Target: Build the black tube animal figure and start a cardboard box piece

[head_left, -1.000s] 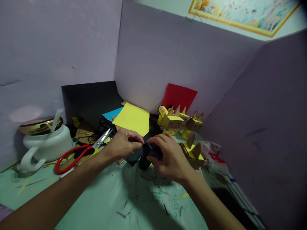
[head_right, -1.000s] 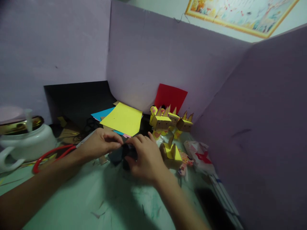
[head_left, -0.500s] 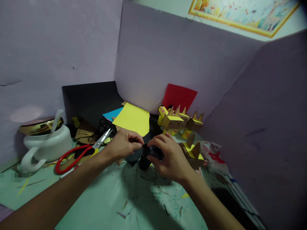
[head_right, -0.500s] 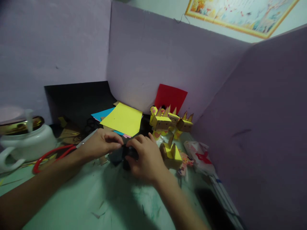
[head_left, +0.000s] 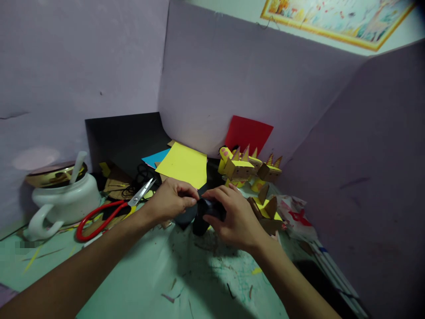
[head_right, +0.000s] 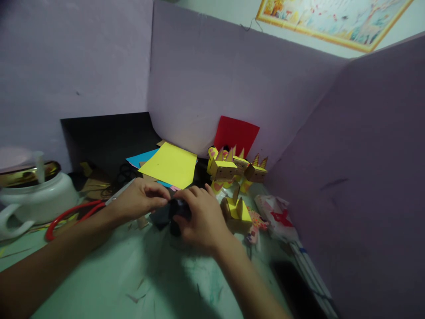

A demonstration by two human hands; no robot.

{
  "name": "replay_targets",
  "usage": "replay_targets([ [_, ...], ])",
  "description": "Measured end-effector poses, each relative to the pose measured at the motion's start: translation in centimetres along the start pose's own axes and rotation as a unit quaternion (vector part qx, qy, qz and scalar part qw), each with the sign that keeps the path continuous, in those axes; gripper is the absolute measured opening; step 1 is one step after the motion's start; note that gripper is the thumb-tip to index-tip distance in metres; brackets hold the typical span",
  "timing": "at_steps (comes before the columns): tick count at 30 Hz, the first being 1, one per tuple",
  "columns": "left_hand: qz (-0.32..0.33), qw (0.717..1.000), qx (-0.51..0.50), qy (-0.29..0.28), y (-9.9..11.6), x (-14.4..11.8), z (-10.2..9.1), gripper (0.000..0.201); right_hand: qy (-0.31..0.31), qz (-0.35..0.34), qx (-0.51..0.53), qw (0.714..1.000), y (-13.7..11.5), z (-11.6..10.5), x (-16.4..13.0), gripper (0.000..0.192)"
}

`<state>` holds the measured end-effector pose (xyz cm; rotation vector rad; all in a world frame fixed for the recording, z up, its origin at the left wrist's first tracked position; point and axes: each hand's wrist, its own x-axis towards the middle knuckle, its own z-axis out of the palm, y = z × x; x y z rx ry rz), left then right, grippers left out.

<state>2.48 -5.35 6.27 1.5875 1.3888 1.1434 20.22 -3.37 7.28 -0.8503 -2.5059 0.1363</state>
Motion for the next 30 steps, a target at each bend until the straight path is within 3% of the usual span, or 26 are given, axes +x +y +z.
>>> replay_targets([
  [10, 0.000, 1.000, -0.002, -0.002, 0.02, 0.06, 0.04, 0.010, -0.015, 0.005, -0.006, 1.000, -0.09, -0.16, 0.10, 0.034],
  [30, -0.013, 1.000, -0.008, 0.009, -0.38, 0.22, 0.89, 0.004, 0.022, 0.027, 0.010, 0.999, 0.20, 0.50, -0.22, 0.030],
])
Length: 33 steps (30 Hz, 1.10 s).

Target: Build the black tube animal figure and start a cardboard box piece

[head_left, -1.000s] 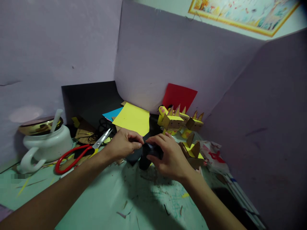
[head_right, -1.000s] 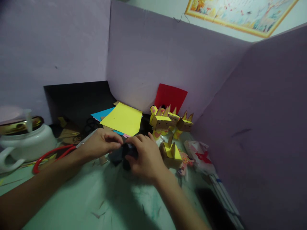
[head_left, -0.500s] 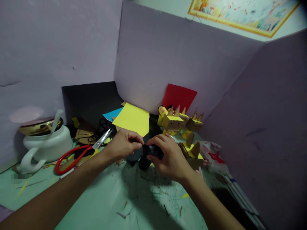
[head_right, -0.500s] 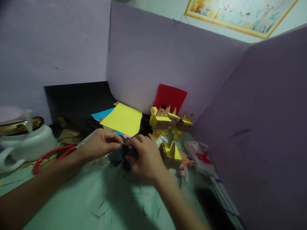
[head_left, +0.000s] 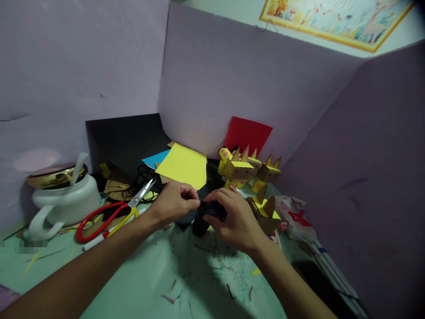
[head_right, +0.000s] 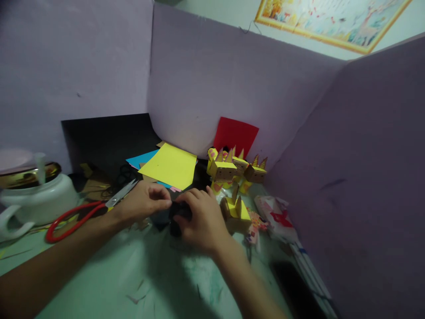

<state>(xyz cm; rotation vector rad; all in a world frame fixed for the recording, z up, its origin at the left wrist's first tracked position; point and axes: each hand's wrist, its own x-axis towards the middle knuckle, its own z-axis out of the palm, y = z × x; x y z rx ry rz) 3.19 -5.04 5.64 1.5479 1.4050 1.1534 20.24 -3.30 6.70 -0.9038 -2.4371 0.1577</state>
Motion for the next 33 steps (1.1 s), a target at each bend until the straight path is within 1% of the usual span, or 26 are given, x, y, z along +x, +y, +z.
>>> replay_targets([
  [3, -0.001, 1.000, -0.004, -0.008, -0.02, 0.09, -0.01, 0.005, 0.016, 0.019, 0.014, 1.000, 0.10, 0.07, -0.11, 0.035],
  [5, -0.001, 1.000, -0.004, -0.007, 0.04, 0.12, -0.06, 0.005, 0.017, 0.014, 0.013, 1.000, 0.17, 0.06, -0.21, 0.035],
  [10, 0.005, 1.000, -0.003, -0.001, 0.25, 0.12, -0.05, 0.005, -0.010, -0.019, -0.017, 1.000, 0.22, -0.03, -0.38, 0.030],
  [15, 0.001, 1.000, -0.006, 0.005, 0.22, 0.15, -0.01, 0.004, -0.019, -0.020, -0.026, 0.999, 0.05, -0.14, -0.29, 0.027],
  [17, -0.015, 1.000, -0.015, 0.002, 0.19, 0.13, -0.12, 0.004, -0.019, -0.018, -0.023, 0.999, -0.01, -0.20, -0.24, 0.026],
  [20, -0.047, 0.997, -0.062, -0.006, 0.13, 0.09, -0.28, 0.004, -0.017, -0.019, -0.018, 1.000, -0.03, -0.29, -0.21, 0.025],
  [24, -0.077, 0.991, -0.105, -0.004, -0.10, 0.09, -0.24, 0.013, -0.015, -0.017, -0.018, 1.000, 0.04, -0.28, -0.21, 0.025],
  [27, -0.093, 0.991, -0.097, -0.012, -0.13, 0.05, -0.17, 0.012, -0.014, -0.015, -0.018, 1.000, 0.09, -0.23, -0.15, 0.025],
  [30, -0.111, 0.991, -0.066, -0.016, 0.05, -0.03, -0.17, 0.008, -0.015, -0.018, -0.007, 1.000, 0.07, -0.25, -0.07, 0.024],
  [33, -0.116, 0.991, -0.057, -0.017, 0.11, -0.06, -0.15, 0.006, -0.016, -0.018, 0.001, 1.000, -0.01, -0.28, -0.02, 0.023],
])
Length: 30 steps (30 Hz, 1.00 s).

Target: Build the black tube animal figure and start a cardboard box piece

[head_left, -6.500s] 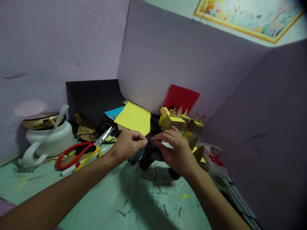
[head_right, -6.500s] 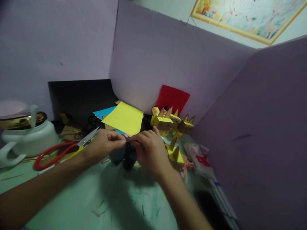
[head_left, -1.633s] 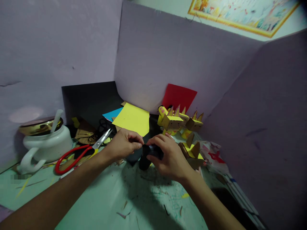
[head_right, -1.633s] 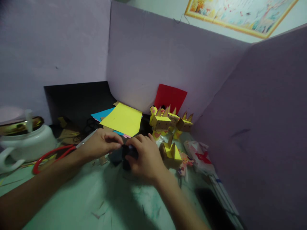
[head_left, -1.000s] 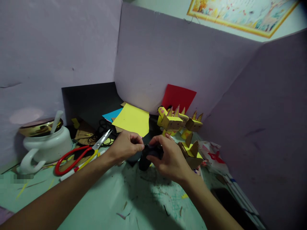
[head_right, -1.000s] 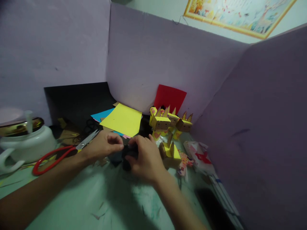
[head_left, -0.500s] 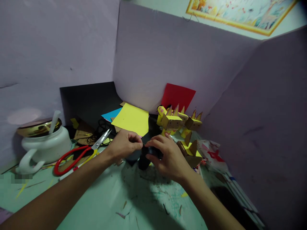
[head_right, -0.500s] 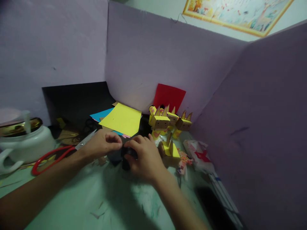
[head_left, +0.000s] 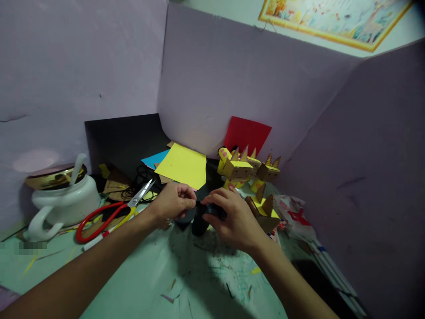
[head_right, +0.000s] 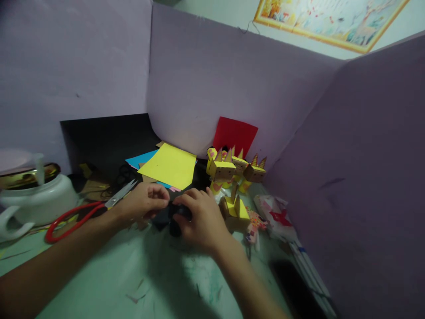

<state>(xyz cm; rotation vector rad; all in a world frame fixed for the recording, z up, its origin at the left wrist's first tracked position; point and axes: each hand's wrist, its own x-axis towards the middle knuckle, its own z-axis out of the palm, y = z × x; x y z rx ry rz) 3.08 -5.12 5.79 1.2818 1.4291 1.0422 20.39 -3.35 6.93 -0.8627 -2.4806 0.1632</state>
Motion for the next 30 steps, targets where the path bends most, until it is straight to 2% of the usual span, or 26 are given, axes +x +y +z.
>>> replay_targets([
  [7, 0.028, 0.999, -0.023, -0.012, -0.33, 0.15, -0.04, 0.004, 0.032, 0.028, 0.011, 0.999, 0.04, 0.18, -0.08, 0.028],
  [18, 0.036, 0.999, -0.032, -0.011, -0.30, 0.13, -0.02, 0.005, -0.007, 0.002, -0.029, 1.000, -0.05, 0.04, -0.15, 0.026],
  [30, -0.011, 1.000, -0.012, -0.008, 0.15, -0.22, 0.16, 0.006, -0.003, 0.002, -0.029, 1.000, 0.02, 0.09, -0.07, 0.023],
])
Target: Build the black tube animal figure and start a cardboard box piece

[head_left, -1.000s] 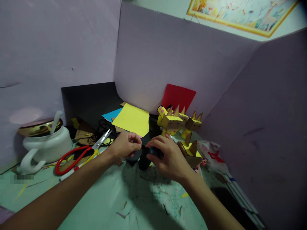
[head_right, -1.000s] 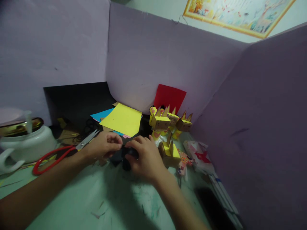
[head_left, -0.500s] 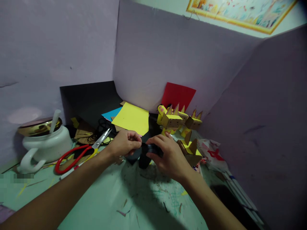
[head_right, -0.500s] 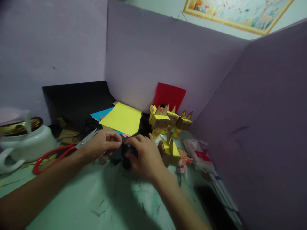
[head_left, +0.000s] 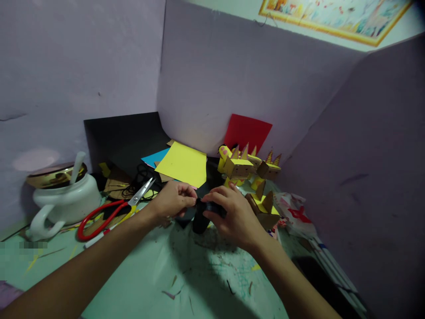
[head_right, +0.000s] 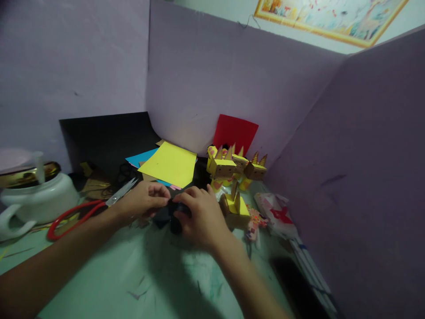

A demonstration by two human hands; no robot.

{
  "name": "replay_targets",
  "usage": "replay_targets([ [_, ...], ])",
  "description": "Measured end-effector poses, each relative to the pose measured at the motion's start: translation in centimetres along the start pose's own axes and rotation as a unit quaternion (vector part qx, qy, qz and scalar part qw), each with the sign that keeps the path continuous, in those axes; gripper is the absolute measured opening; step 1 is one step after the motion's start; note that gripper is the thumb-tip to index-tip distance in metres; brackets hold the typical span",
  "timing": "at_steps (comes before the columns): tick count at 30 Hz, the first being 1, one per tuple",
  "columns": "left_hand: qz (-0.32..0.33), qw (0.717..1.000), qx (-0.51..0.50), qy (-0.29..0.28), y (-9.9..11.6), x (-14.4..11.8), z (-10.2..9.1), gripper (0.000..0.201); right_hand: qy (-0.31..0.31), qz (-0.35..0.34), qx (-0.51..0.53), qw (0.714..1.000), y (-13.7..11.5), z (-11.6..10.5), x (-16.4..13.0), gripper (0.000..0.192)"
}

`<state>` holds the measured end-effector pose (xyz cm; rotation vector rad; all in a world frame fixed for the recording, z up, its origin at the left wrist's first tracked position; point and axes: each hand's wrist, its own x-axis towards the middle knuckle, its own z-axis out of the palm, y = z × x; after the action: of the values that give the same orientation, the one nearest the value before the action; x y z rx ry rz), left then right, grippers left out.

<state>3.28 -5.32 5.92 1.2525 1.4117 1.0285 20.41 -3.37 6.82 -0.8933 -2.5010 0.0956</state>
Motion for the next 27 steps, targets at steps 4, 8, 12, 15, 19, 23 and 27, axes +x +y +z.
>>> replay_targets([
  [4, 0.003, 1.000, 0.000, 0.004, -0.2, 0.3, -0.1, 0.007, 0.003, 0.007, 0.001, 1.000, -0.1, 0.0, 0.0, 0.025],
  [8, -0.001, 1.000, -0.012, 0.015, 0.0, 0.4, -0.5, 0.015, 0.015, 0.024, 0.012, 1.000, -0.2, 0.1, 0.0, 0.025],
  [12, 0.003, 0.998, -0.048, 0.025, 0.3, 0.4, -1.0, 0.025, 0.024, 0.030, 0.018, 0.999, -0.1, 0.2, 0.0, 0.027],
  [15, 0.008, 0.995, -0.091, 0.038, 0.0, 0.7, -1.3, 0.026, 0.027, 0.031, 0.019, 0.999, -0.1, 0.2, 0.0, 0.027],
  [19, 0.025, 0.992, -0.115, 0.055, -0.5, 1.0, -1.4, 0.018, 0.028, 0.024, 0.018, 0.999, -0.2, 0.1, -0.1, 0.026],
  [23, 0.034, 0.989, -0.123, 0.081, -0.5, 0.7, -1.4, 0.021, 0.025, 0.016, 0.007, 1.000, -0.2, 0.1, -0.3, 0.039],
  [27, 0.035, 0.985, -0.100, 0.139, -0.3, 0.3, -1.8, 0.029, 0.083, -0.005, -0.001, 0.997, -0.4, 0.1, -1.2, 0.049],
])
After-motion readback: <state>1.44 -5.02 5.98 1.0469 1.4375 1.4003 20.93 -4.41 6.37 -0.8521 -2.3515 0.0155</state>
